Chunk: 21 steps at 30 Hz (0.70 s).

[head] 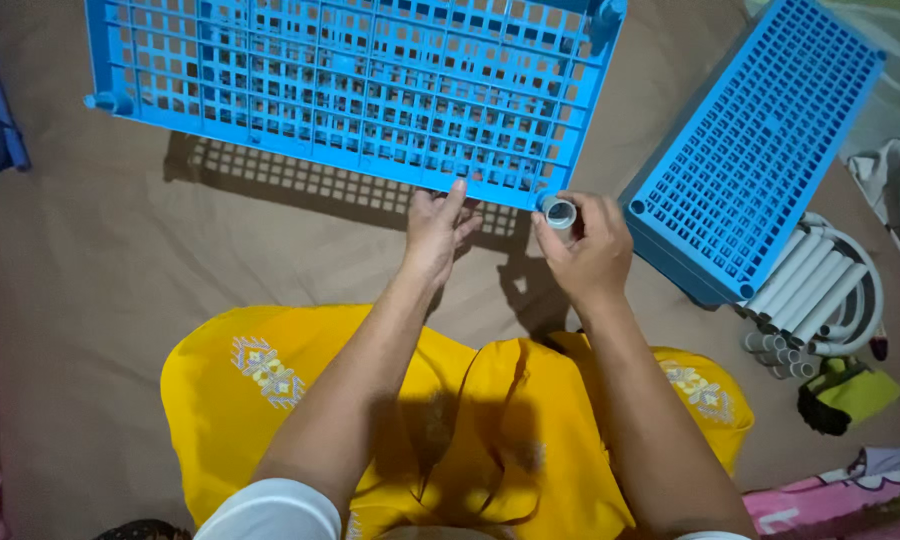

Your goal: The person assembles a blue plastic rack by inserting white PVC pipes into the corner sockets of multiple grid panels. They connect the panels together and adjust the frame, then disassemble it and lay the panels flat on the floor.

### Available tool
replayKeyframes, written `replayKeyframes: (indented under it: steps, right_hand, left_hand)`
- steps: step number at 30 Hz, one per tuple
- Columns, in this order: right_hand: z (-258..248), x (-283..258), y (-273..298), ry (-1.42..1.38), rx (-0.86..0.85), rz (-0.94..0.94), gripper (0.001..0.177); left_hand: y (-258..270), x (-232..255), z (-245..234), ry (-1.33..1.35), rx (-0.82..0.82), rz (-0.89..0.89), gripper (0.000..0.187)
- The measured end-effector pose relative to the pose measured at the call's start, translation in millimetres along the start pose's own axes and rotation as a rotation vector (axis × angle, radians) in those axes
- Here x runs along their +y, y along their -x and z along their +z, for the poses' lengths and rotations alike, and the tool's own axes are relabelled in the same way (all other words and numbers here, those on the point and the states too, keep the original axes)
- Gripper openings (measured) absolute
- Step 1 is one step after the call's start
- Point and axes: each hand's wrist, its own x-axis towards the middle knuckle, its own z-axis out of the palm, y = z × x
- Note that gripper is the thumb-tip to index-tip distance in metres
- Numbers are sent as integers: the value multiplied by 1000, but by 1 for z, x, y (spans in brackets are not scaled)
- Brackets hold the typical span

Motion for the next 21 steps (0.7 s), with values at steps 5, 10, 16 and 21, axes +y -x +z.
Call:
replayKeyframes:
  steps: [5,10,16,21]
  right_hand:
    - [-7,-11,-3,-35,179,-316,27]
    - [-15,-19,-2,-76,157,-217,29]
    - [-17,-30,-7,-604,95,-35,26]
    - [-19,-31,-8,-730,117,73,27]
  left_hand:
    - [13,16,16,-54,45,176,32]
    - [14,24,21,-212,50,300,24]
    - [2,56,34,-337,-35,430,22]
    - [23,102,57,-485,-354,427,50]
